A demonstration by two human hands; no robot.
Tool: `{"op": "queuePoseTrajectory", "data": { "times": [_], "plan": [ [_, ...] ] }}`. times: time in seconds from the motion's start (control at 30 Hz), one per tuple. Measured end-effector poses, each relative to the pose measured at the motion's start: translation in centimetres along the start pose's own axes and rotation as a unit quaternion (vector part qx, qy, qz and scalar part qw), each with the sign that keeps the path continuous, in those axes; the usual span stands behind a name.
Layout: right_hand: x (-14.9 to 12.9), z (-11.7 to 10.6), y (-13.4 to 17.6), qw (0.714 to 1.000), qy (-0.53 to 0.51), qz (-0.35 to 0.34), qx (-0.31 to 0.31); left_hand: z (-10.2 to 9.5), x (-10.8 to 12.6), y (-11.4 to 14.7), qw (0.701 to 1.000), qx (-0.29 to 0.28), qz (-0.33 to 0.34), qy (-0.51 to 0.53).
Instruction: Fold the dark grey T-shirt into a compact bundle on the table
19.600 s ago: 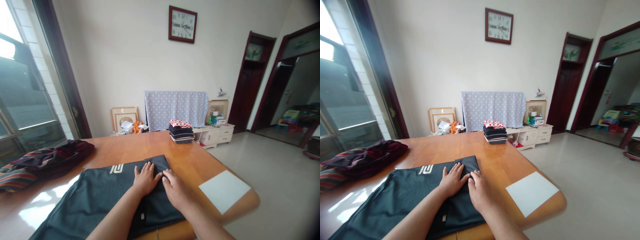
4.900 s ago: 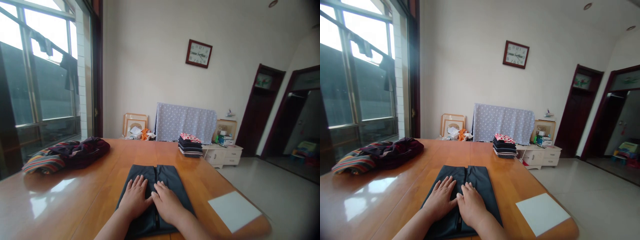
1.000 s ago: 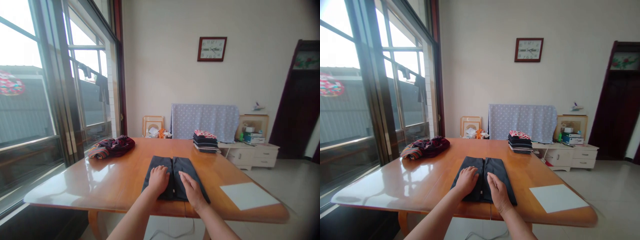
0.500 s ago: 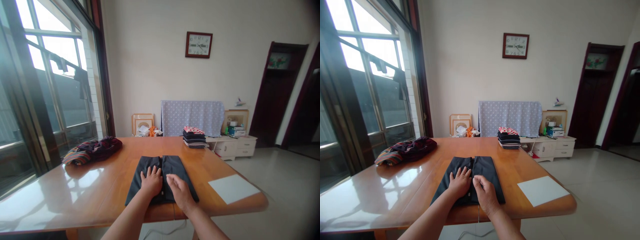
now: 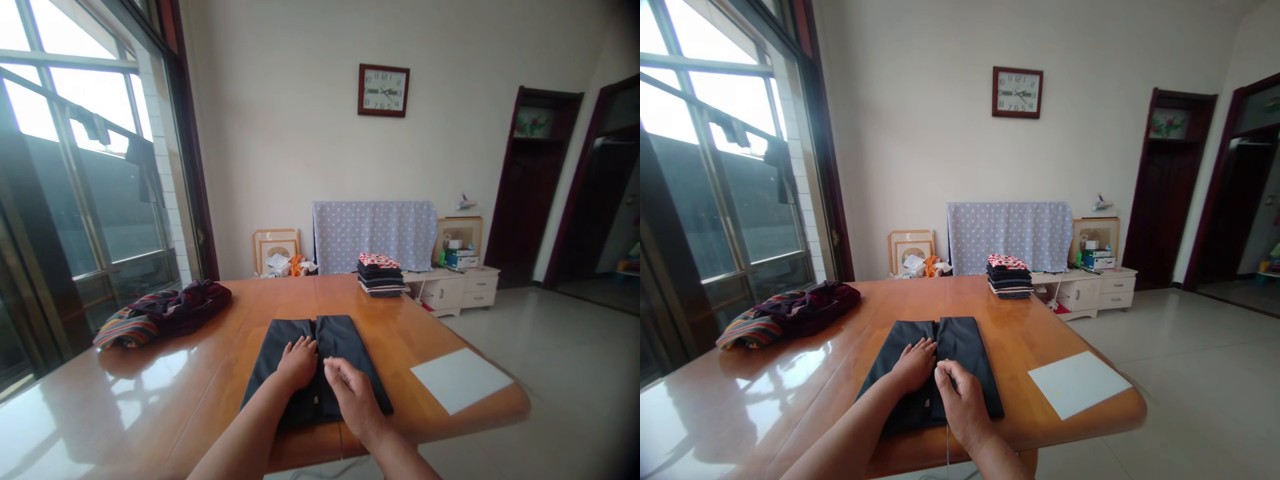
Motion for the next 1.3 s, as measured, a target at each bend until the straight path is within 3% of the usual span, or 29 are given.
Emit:
{"op": "queuePoseTrajectory", "data": {
  "times": [0.27, 0.4, 0.53, 0.73, 1.3],
  "plan": [
    [-0.7, -0.3, 0.1, 1.0, 0.013, -0.006, -0.004, -1.7, -1.3, -3.8, 0.998, 0.052, -0.019, -0.012],
    [-0.7, -0.3, 0.0, 1.0, 0.018, -0.013, 0.003, -1.1, -2.1, -5.4, 0.998, 0.056, -0.022, -0.02],
    [-0.2, -0.1, -0.2, 1.0, 0.018, -0.007, 0.003, 0.3, -3.1, -6.5, 0.999, 0.026, -0.035, -0.027],
    [0.4, -0.1, -0.2, 1.0, 0.026, -0.001, -0.002, 1.8, -3.8, -7.4, 0.996, -0.009, -0.077, -0.035],
    [0.5, -0.3, 0.1, 0.998, 0.063, -0.017, 0.003, 2.3, -4.1, -7.6, 0.995, -0.003, -0.091, -0.034]
  ]
}}
Point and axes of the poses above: each hand's wrist, its own y-axis away from the middle knuckle, its own z-axis out of the palm, x = y × z, the point moved 2 cm from there along -y, towards the middle knuckle, and after that the axes turned 6 degrees about y, right-handed, at the moved point
